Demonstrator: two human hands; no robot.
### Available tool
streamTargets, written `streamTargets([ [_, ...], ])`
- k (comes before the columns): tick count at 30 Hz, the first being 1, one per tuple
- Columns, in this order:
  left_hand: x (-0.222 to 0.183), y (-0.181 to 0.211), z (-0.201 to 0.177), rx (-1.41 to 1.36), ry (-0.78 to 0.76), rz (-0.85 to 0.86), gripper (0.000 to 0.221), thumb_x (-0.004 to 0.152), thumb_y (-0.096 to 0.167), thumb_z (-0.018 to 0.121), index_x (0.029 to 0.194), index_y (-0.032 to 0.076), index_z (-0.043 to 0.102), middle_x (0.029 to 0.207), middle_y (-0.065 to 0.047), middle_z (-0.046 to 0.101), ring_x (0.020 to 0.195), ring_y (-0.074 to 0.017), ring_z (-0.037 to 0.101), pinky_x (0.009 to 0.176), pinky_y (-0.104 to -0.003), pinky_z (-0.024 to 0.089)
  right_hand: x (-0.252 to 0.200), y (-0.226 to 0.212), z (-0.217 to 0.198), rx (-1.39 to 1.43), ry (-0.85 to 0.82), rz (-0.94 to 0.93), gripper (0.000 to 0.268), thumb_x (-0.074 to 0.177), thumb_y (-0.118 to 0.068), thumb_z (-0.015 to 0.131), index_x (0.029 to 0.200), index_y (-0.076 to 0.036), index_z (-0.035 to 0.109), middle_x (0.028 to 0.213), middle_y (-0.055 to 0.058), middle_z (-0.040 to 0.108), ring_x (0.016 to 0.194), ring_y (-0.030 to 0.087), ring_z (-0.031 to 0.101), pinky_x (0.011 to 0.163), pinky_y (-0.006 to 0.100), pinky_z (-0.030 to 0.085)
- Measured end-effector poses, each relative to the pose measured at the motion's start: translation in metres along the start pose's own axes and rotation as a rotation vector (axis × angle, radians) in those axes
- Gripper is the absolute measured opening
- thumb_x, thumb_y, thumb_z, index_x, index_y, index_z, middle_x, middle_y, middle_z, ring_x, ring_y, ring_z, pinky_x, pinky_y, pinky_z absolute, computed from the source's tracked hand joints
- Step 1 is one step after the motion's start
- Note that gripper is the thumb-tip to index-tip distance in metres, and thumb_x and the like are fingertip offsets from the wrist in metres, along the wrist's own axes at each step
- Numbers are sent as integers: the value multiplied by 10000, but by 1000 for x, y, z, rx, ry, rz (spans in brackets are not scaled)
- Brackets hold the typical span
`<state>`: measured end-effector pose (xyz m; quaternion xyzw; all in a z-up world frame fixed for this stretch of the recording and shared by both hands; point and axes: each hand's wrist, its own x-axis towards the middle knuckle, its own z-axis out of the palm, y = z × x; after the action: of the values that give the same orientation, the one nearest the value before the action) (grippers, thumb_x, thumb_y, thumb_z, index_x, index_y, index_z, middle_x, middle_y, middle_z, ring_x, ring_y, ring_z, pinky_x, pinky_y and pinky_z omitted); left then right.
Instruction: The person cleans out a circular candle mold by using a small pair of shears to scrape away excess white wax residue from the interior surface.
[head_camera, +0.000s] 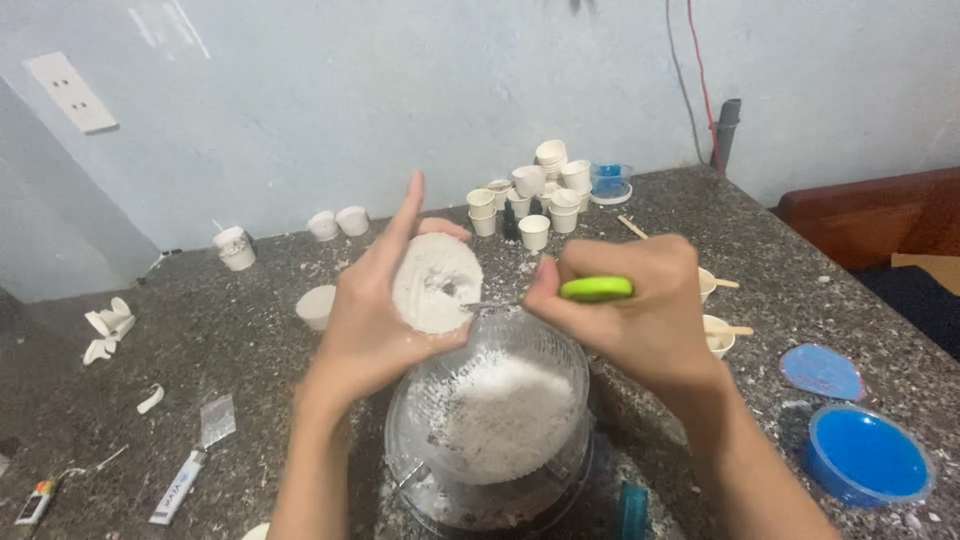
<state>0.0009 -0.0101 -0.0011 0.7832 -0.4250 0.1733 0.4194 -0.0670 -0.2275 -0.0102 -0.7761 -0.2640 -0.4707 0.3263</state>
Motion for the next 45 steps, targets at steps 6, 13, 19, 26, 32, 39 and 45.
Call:
streamTargets([
  [6, -2, -7, 7, 34, -19, 182, 1117, 771, 263, 864, 1592, 166, 112, 1293, -49, 649, 1173, -204, 628, 1026, -350, 510, 5, -4, -9, 27, -58, 114, 395, 862, -24, 708, 547, -132, 495, 519, -71, 346, 521, 44, 284, 495, 211, 224],
  [13, -1, -2, 7, -111, 32, 58, 1137, 695, 182, 871, 1584, 144, 163, 1215, -24, 684, 1094, -150, 642, 949, -288, 490, 4, -2, 1, 40, -21, 29, 404, 826, 48, 683, 521, -119, 477, 490, -64, 373, 488, 36, 311, 467, 189, 228],
  [19, -1, -2, 12, -213, 51, 23, 1158, 673, 88, 871, 1582, 163, 158, 1227, -36, 676, 1132, -168, 644, 993, -316, 544, 1, -2, 5, -4, 60, 105, 413, 834, 19, 692, 558, -114, 415, 546, -48, 290, 542, 61, 257, 509, 231, 219],
  [26, -1, 2, 12, -302, 88, -7, 1111, 703, 144, 872, 1577, 169, 186, 1211, -52, 682, 1115, -171, 644, 967, -314, 586, 2, -12, 9, 176, 73, 212, 436, 879, 70, 638, 545, -109, 422, 519, -50, 368, 515, 42, 310, 487, 199, 235],
  [32, 1, 9, 15, -328, 28, -97, 1154, 679, 76, 858, 1582, 192, 149, 1235, -40, 681, 1046, -154, 651, 892, -265, 576, 0, -6, 5, 75, 47, 99, 427, 899, 78, 647, 564, -97, 447, 521, -33, 373, 503, 61, 317, 483, 202, 247],
  [39, 8, 21, 20, -2, -465, -387, 1347, 612, -232, 743, 1581, 292, -33, 1515, -141, 290, 779, -160, 589, 464, -208, 522, -2, 27, -12, -102, -39, 234, 365, 957, -79, 712, 609, -124, 611, 505, -36, 511, 451, 51, 399, 436, 175, 287],
  [45, 5, 22, 24, 112, -566, -280, 994, 684, -240, 598, 1509, 231, 304, 1300, -85, 389, 835, -126, 544, 461, -196, 489, 12, 12, -32, -158, -408, 347, 348, 948, -179, 685, 605, -123, 717, 462, -46, 562, 415, 55, 374, 411, 202, 291],
])
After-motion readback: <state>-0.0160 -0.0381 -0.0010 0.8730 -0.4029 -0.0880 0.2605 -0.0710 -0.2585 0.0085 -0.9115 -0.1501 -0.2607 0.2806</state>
